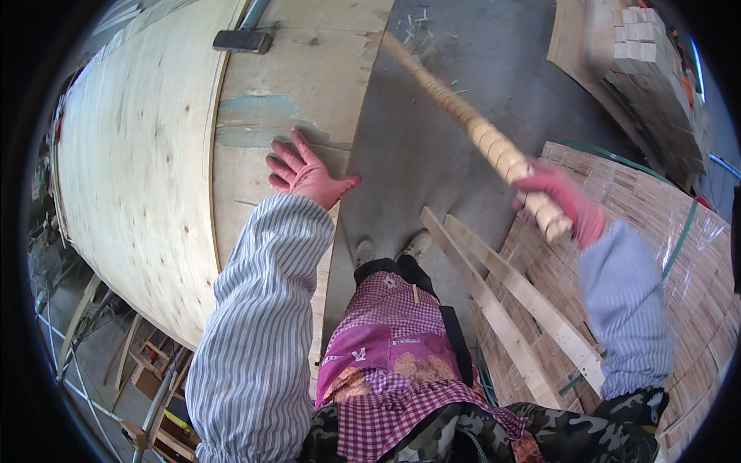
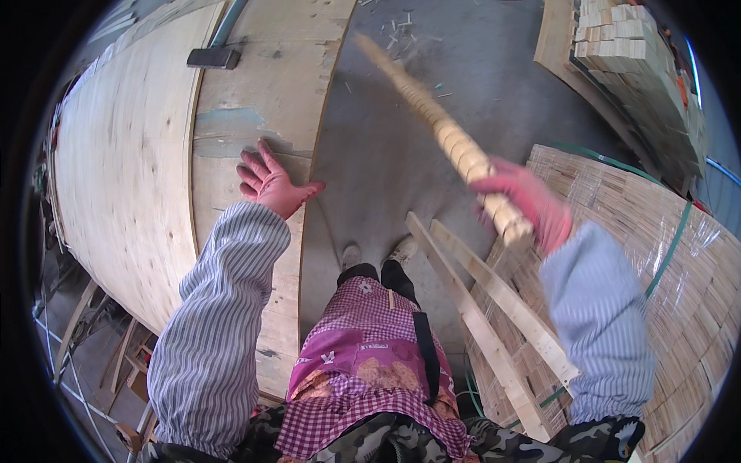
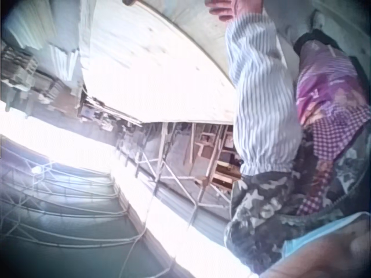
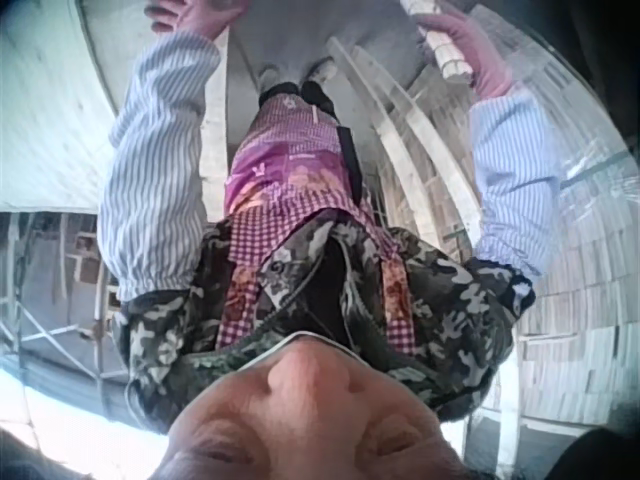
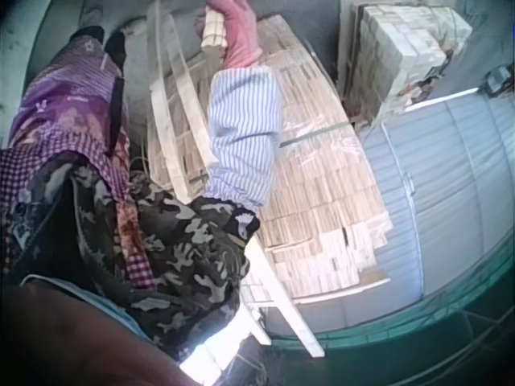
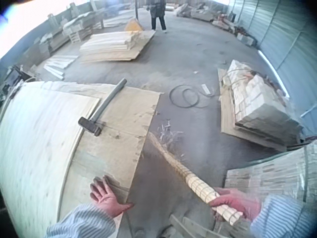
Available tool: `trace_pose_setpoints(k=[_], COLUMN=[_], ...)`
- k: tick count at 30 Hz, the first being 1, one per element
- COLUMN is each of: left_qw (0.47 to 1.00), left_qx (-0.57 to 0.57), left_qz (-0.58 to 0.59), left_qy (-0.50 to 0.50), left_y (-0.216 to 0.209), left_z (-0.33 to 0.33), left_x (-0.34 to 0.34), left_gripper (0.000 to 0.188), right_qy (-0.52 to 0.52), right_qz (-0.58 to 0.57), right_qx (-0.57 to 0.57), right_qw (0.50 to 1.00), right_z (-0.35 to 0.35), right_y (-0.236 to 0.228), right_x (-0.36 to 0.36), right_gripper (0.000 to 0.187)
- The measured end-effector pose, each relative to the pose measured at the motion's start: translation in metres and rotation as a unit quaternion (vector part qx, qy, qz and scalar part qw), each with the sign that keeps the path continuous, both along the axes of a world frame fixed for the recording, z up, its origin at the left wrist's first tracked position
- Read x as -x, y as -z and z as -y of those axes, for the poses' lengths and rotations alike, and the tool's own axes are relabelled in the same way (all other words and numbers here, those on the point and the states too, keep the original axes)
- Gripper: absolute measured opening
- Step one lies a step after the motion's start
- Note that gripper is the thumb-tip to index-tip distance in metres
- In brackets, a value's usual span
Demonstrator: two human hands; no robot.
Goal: The person sweeps a large curved wooden panel and the surrounding floor in a woodworking shop using a traditional straw broom. They move around the workspace, sweeping debris from the panel surface and the concrete floor.
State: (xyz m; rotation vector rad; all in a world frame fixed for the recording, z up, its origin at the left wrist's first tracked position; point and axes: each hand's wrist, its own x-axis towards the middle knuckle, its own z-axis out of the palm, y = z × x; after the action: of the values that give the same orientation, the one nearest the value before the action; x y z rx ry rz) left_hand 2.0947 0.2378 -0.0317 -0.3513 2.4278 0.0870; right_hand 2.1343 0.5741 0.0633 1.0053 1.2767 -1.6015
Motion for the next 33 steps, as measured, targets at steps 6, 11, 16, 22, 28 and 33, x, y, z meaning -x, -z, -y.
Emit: trace_pose_setpoints(k=[6, 11, 16, 22, 28, 33], left_qw=[1.0, 1.0, 0.999, 0.999, 0.998, 0.97], left_qx=[0.01, 0.005, -0.03, -0.012, -0.024, -0.109], left_qz=[0.002, -0.013, -0.04, -0.014, -0.004, -0.216], left_qy=[0.003, -0.002, -0.015, -0.033, -0.054, -0.005], left_y=[0.0, 0.002, 0.007, 0.007, -0.005, -0.034], left_z=[-0.001, 0.0, 0.007, 0.004, -0.003, -0.058], left_x=[0.0, 0.0, -0.004, -0.003, 0.007, 0.046], left_gripper=[0.14, 0.141, 0.14, 0.142, 0.135, 0.104], right_qy=[0.127, 0.192, 0.168, 0.087, -0.027, -0.131], right_qz=[0.176, 0.341, 0.261, 0.163, 0.025, 0.057], right_qx=[0.176, 0.398, 0.251, 0.163, 0.043, 0.012], right_qw=[0.96, 0.83, 0.917, 0.969, 0.998, 0.99], right_z=[0.039, 0.115, 0.066, -0.091, -0.136, -0.168], right_y=[0.01, 0.095, 0.116, 0.079, 0.025, -0.046], right_x=[-0.093, -0.083, 0.0, 0.177, 0.27, 0.244], right_gripper=[0.032, 0.026, 0.028, 0.038, 0.034, 0.055])
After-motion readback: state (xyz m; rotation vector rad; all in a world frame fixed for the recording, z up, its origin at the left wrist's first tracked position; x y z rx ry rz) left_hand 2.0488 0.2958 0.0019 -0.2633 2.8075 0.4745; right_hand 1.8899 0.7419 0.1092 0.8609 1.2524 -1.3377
